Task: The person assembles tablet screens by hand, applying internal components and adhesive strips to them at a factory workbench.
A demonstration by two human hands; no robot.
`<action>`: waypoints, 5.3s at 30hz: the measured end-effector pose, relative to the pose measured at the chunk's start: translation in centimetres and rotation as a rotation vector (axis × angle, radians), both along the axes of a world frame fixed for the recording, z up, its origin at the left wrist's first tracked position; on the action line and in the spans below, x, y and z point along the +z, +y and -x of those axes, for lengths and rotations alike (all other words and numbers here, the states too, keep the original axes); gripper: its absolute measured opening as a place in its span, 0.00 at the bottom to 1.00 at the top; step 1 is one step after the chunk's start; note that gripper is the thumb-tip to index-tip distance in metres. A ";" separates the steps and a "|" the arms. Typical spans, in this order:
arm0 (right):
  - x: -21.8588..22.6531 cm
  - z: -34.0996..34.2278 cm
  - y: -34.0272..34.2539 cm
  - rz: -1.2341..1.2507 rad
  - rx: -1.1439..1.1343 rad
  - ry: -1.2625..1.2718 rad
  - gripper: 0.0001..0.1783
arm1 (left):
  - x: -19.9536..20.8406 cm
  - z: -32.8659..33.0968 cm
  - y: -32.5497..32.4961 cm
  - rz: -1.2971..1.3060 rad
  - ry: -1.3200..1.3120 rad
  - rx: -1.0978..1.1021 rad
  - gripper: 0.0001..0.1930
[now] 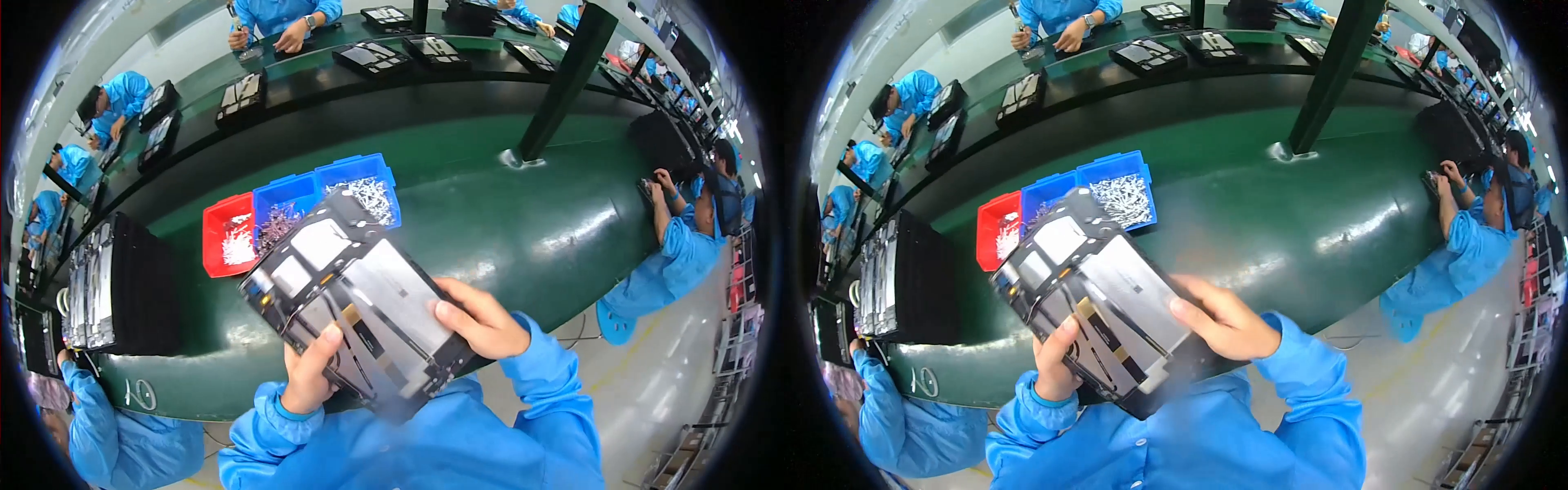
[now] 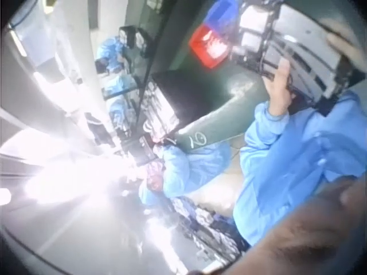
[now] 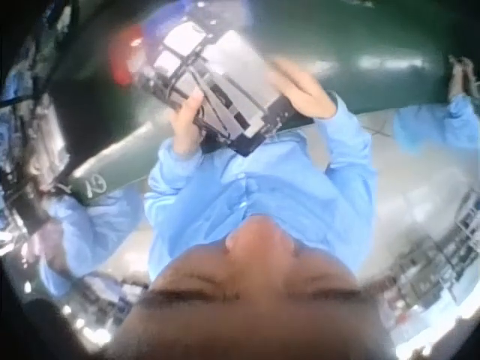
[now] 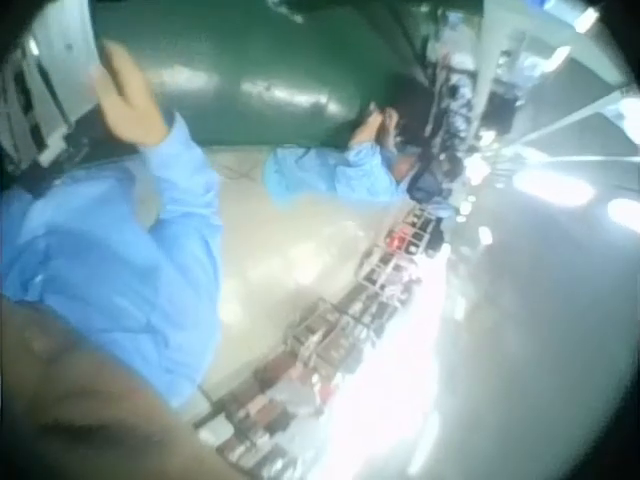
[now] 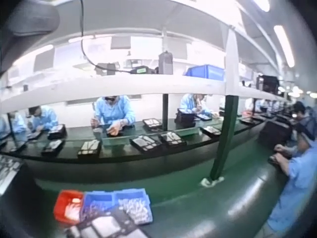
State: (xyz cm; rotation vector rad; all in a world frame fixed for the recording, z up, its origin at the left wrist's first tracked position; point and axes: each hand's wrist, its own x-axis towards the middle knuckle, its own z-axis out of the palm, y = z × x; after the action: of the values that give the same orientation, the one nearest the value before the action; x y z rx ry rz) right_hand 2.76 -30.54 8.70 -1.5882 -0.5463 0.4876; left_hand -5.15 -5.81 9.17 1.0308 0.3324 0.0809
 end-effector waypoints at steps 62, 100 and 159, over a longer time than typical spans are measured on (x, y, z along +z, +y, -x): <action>-10.0 -22.4 -1.0 -0.055 -0.879 -0.168 0.24 | -7.8 -7.9 8.4 -1.350 -0.490 0.360 0.09; -7.4 -8.2 8.3 0.014 -0.269 -0.676 0.07 | -7.2 -5.1 5.3 0.018 0.167 -0.180 0.09; -9.0 -3.7 11.9 -0.212 0.010 0.002 0.03 | -8.3 -4.3 4.8 0.365 0.145 -0.444 0.12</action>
State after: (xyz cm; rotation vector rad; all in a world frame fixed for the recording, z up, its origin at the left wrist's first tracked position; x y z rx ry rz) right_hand 6.49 -18.65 -0.25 -1.3830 -0.5848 0.4246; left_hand -0.87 -0.98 0.90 0.7279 0.2314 -0.4426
